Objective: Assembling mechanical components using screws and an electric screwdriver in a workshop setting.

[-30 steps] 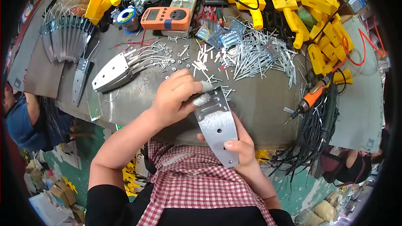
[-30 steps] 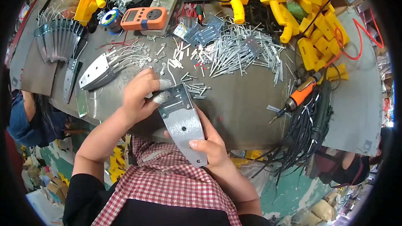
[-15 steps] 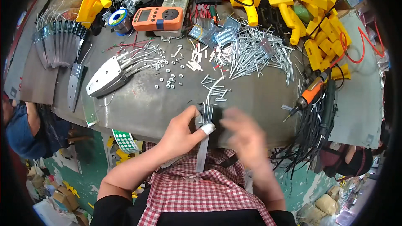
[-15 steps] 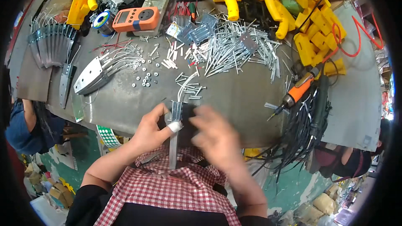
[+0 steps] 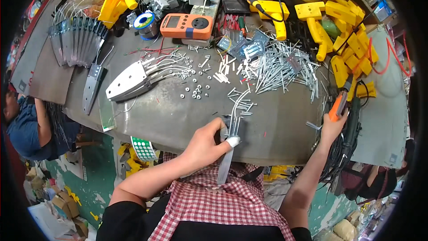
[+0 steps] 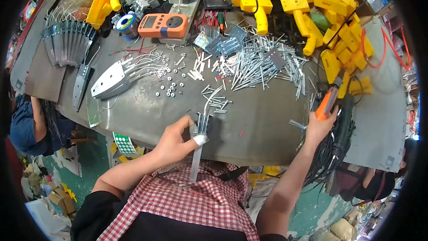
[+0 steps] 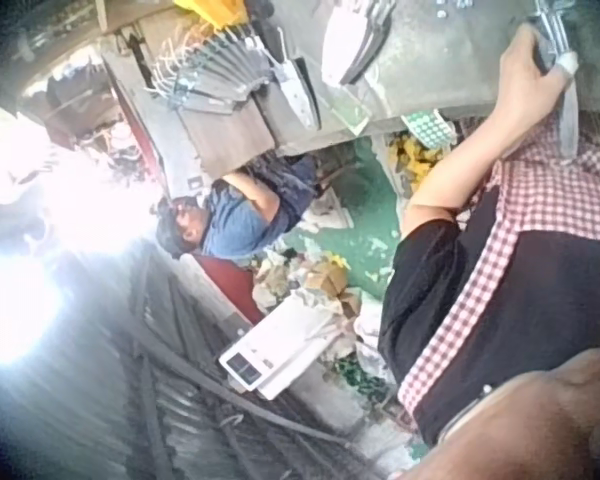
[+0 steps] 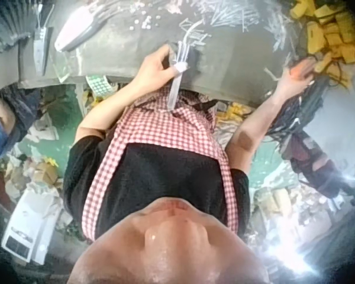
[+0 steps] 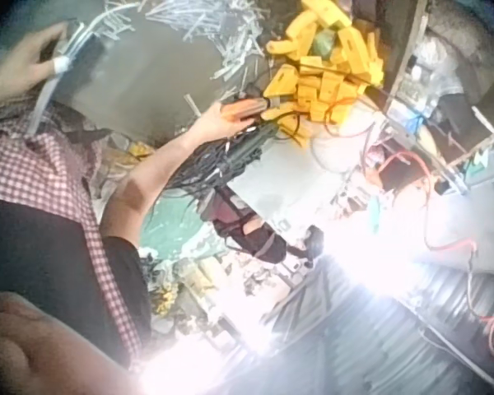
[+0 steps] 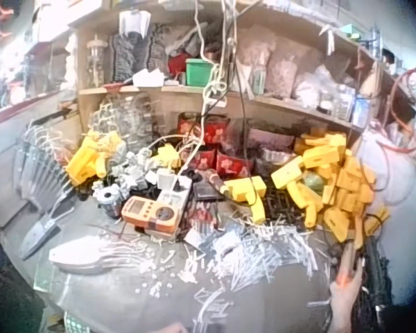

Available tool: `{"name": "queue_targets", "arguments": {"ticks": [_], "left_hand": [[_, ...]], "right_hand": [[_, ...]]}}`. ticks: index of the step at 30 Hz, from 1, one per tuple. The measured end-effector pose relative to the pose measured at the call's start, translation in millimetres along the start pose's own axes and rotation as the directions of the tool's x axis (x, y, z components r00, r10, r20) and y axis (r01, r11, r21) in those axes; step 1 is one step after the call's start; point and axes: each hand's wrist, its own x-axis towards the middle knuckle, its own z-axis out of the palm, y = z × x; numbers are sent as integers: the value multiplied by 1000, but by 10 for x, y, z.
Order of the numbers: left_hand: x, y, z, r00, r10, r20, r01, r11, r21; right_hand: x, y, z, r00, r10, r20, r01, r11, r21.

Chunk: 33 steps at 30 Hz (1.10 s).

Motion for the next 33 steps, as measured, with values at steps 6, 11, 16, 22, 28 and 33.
{"name": "queue_targets", "arguments": {"ticks": [6, 11, 16, 22, 28, 33], "left_hand": [[-7, -115, 0, 999, 51, -19, -51, 999, -1], [-13, -86, 4, 999, 43, -8, -43, 998, 36], [4, -120, -18, 999, 32, 33, -32, 999, 14], [7, -161, -83, 993, 98, 72, -97, 995, -20], [27, -157, -64, 993, 76, 94, -71, 996, -47], [10, -160, -80, 992, 53, 114, -50, 998, -29]], "right_hand": [[-569, -1063, -414, 745, 101, 660, -665, 29, 746], [-1059, -1064, -302, 524, -355, 774, -834, -29, 551], [-1280, -1218, -241, 603, -228, 765, -751, -484, 448], [-1164, -1402, -282, 652, -71, 755, -571, -701, 427], [-1213, -1400, -248, 660, -58, 749, -569, -690, 448], [-1247, -1475, -289, 680, -91, 728, -591, -656, 470]]}}
